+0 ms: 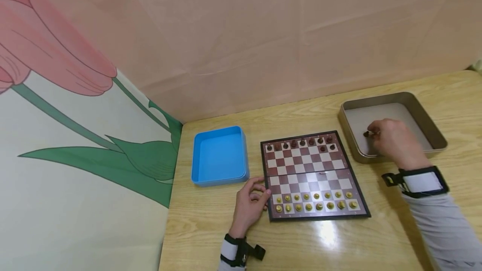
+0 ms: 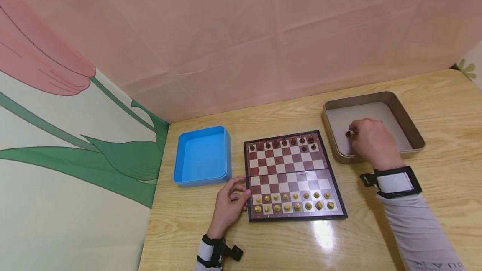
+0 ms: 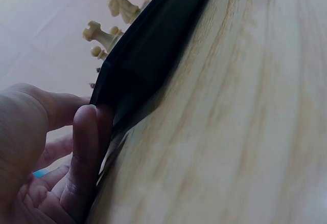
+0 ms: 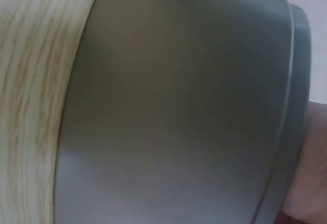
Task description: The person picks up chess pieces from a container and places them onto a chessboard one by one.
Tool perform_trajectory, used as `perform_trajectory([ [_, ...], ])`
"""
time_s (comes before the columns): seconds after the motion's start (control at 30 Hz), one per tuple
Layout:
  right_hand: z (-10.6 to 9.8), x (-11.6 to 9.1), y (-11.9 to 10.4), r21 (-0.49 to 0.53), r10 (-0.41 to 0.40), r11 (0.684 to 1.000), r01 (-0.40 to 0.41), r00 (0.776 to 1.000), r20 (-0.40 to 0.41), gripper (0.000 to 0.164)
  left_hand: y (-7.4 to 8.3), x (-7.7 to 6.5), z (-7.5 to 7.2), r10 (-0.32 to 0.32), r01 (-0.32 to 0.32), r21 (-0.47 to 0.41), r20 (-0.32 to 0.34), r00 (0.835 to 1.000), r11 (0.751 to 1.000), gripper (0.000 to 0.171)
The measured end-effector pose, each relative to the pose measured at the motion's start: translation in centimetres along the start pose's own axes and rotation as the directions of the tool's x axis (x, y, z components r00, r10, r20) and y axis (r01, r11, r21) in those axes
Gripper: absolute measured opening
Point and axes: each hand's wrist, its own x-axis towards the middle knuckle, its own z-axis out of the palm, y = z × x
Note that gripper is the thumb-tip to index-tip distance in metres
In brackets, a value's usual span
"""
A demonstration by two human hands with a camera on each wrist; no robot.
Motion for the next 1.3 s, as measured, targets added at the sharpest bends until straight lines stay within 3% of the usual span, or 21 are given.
perform_trajectory([
  [0.27,-0.2,0.0,0.5,0.024,0.059,0.998,-0.059,0.998,0.032,0.029,-0.2,0.1,0.1,0.009,-0.009,-0.005,-0.007,1.000,1.000,0.041],
  [0.67,-0.4,-0.2,0.5,-0.012,0.049,0.999,-0.049,0.999,-0.007,0.015,0.0,0.1,0.0,0.003,-0.003,0.002,-0.002,1.000,1.000,0.041],
  [0.97,-1.4,-0.6,-1.0,-0.020,-0.025,1.000,0.022,0.993,-0.112,0.012,-0.1,0.0,0.1,0.001,-0.001,-0.007,0.001,1.000,1.000,0.041],
  [1.13,-2.4,-0.9,-3.0,-0.017,-0.087,0.996,0.086,0.979,-0.186,0.011,0.0,-0.1,0.1,-0.007,0.007,-0.012,0.002,1.000,1.000,0.042],
  [1.3,-3.0,-0.7,-5.6,-0.010,-0.176,0.984,0.179,0.950,-0.257,0.013,-0.1,-0.1,0.0,-0.009,0.009,0.005,-0.002,1.000,1.000,0.041],
])
